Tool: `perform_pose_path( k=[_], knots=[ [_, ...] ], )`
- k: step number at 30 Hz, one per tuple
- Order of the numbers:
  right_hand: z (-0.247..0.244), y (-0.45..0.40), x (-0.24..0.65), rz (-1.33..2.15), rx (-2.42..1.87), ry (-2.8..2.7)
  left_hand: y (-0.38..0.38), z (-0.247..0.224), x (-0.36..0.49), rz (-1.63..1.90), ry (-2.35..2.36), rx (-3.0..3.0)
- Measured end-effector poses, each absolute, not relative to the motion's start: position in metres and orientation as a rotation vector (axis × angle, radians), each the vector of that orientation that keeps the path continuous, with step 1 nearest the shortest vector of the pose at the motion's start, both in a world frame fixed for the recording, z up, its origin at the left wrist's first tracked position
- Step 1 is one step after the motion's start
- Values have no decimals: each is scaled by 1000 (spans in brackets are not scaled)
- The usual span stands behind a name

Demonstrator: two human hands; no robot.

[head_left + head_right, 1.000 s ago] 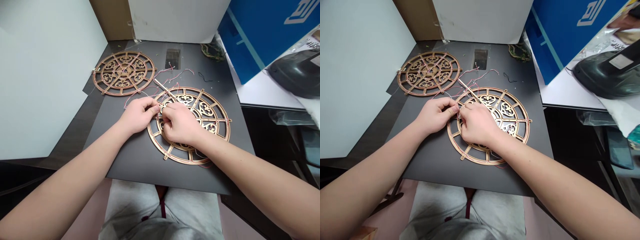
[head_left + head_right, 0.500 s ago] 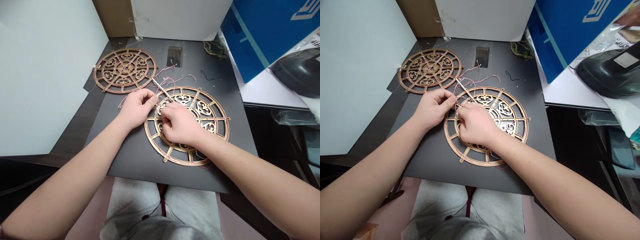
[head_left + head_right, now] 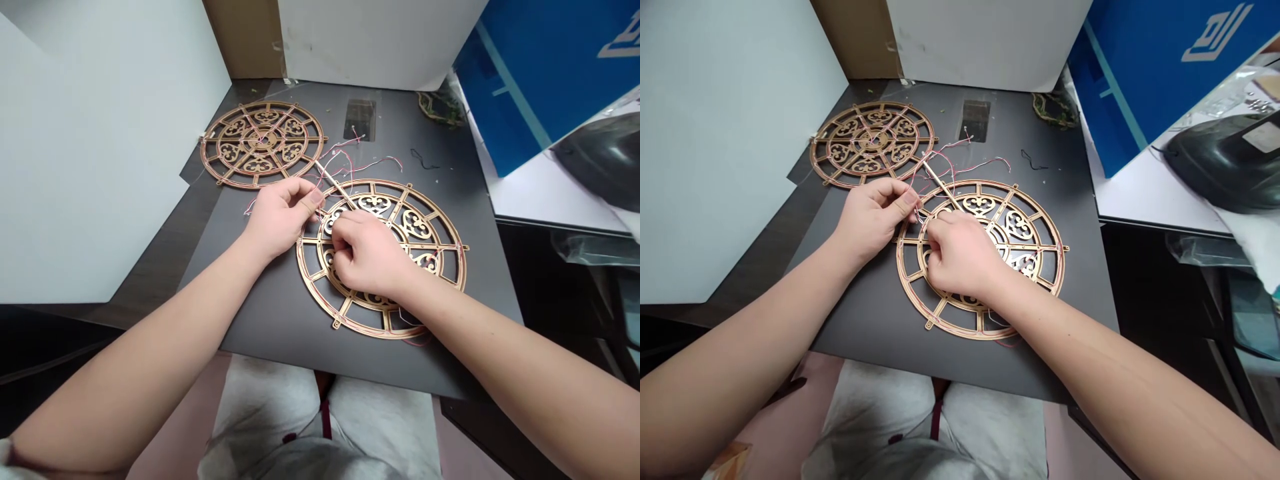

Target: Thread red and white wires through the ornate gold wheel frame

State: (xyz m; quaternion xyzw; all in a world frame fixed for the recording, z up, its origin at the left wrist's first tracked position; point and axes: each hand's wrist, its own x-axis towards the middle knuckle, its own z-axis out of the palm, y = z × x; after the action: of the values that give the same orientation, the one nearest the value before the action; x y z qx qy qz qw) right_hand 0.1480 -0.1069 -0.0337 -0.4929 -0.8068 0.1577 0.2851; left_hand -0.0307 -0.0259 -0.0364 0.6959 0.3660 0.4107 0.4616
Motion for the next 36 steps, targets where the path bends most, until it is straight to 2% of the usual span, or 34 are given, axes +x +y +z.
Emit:
perform_pose_path(
  k=[14,22,31,36],
  knots=[
    [-29,-108,149,493,-1322,-2025,-28,-30,-26,1239,751,1522],
    [-31,-101,145,351,-1434,-1907,-37,-23,-26,1236,694,1591],
    [-27,-88,145,326,-1481,-2062,-38,-26,-27,1141,699,1681],
    [-18,-85,140,415,-1561,-2068,-33,-27,-41,831,970,2168]
  ],
)
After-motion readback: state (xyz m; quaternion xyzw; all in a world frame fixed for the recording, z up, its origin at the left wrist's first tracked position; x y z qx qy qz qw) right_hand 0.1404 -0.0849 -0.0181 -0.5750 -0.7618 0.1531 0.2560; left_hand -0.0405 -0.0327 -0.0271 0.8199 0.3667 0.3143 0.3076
